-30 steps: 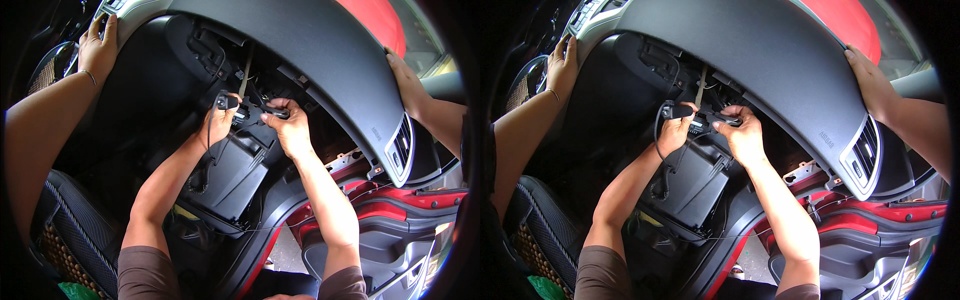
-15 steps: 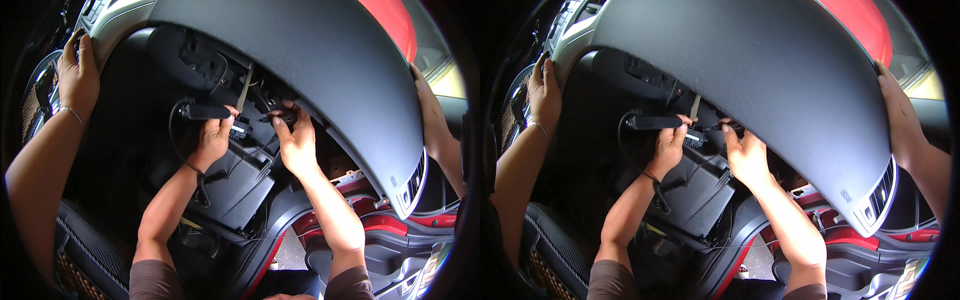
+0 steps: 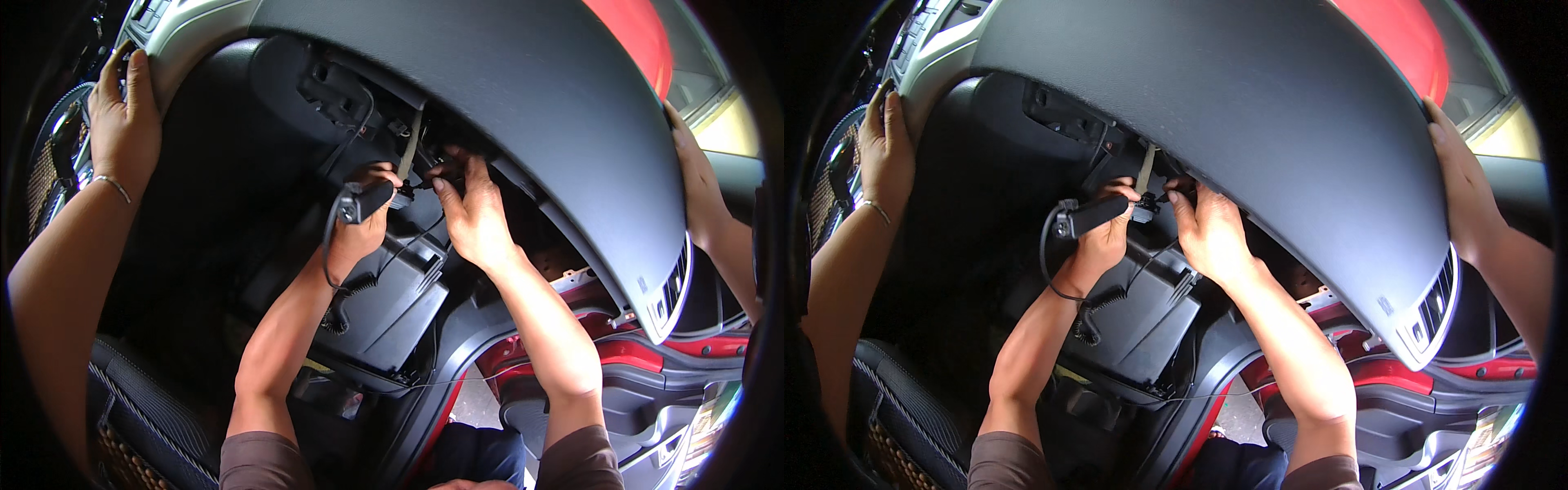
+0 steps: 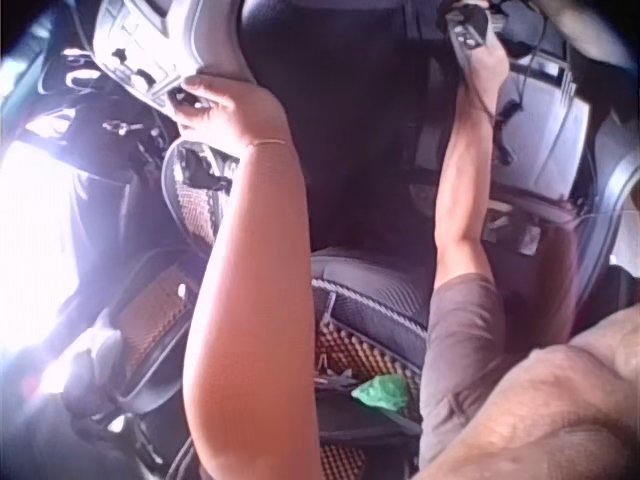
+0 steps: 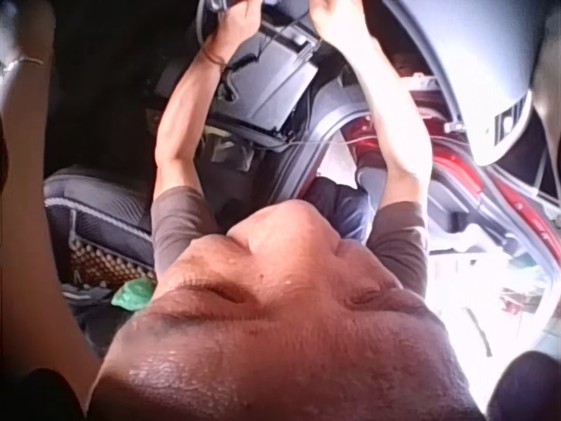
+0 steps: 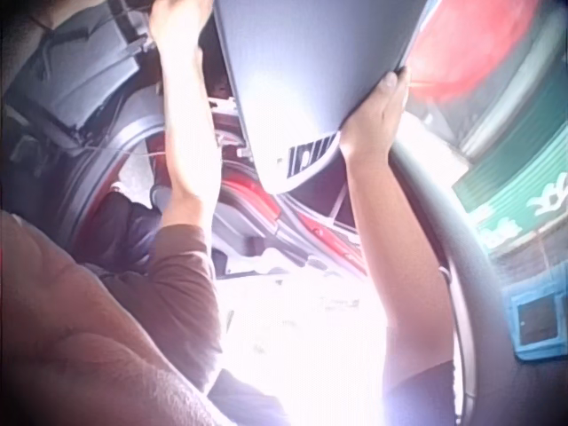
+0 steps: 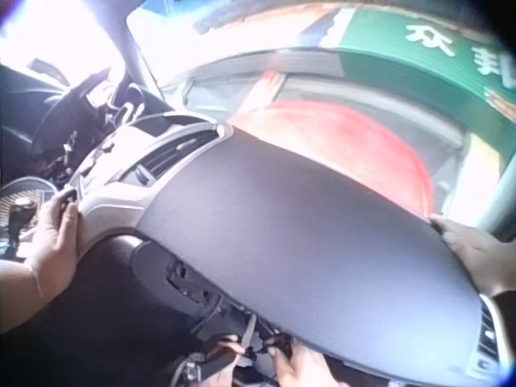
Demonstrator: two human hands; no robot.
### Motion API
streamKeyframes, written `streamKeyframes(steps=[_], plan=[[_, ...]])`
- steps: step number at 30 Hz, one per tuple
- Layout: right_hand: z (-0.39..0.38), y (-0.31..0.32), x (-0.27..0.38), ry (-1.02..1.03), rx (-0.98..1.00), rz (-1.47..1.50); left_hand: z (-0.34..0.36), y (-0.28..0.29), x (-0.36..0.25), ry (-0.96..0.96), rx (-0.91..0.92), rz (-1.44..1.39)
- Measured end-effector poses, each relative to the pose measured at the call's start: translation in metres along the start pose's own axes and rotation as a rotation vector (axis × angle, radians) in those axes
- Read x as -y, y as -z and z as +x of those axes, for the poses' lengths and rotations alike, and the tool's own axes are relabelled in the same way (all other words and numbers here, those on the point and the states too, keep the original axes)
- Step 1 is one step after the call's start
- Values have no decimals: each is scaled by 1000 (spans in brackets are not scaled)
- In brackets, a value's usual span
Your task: The person works inside a car with the glove compartment open, using a test light to probe wiring and connectors. They connect and disconnect wires, check for power, and adjust components within the dashboard area.
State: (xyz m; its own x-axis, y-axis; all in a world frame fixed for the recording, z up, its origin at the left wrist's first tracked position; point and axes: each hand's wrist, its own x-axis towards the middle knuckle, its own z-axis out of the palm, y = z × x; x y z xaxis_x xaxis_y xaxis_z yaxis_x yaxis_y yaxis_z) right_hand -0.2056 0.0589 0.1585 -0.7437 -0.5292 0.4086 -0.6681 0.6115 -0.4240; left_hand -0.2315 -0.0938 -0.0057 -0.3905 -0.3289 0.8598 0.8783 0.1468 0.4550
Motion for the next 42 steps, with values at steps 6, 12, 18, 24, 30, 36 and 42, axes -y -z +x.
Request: streamKeyframes(steps=[6, 12, 18, 24, 30, 36, 42], plan=[[-15, 10, -7, -4, -51, 29, 2, -17, -2, -28, -72, -67], [-23, 6, -15, 218, -148, 18, -1, -19, -1, 52, -57, -39], [-28, 2, -14, 133, -87, -7, -1, -19, -3, 73, -48, -21], [-36, -5, -22, 165, -128, 16, -1, -18, -3, 77, -45, 7], [-41, -14, -32, 265, -166, -102, 0, -18, -3, 69, -39, 11], [-47, -28, -36, 369, -289, -151, 0, -16, 1, 61, -26, -3], [-51, -38, -37, 316, -331, -138, -2, -17, -1, 104, -44, -34]])
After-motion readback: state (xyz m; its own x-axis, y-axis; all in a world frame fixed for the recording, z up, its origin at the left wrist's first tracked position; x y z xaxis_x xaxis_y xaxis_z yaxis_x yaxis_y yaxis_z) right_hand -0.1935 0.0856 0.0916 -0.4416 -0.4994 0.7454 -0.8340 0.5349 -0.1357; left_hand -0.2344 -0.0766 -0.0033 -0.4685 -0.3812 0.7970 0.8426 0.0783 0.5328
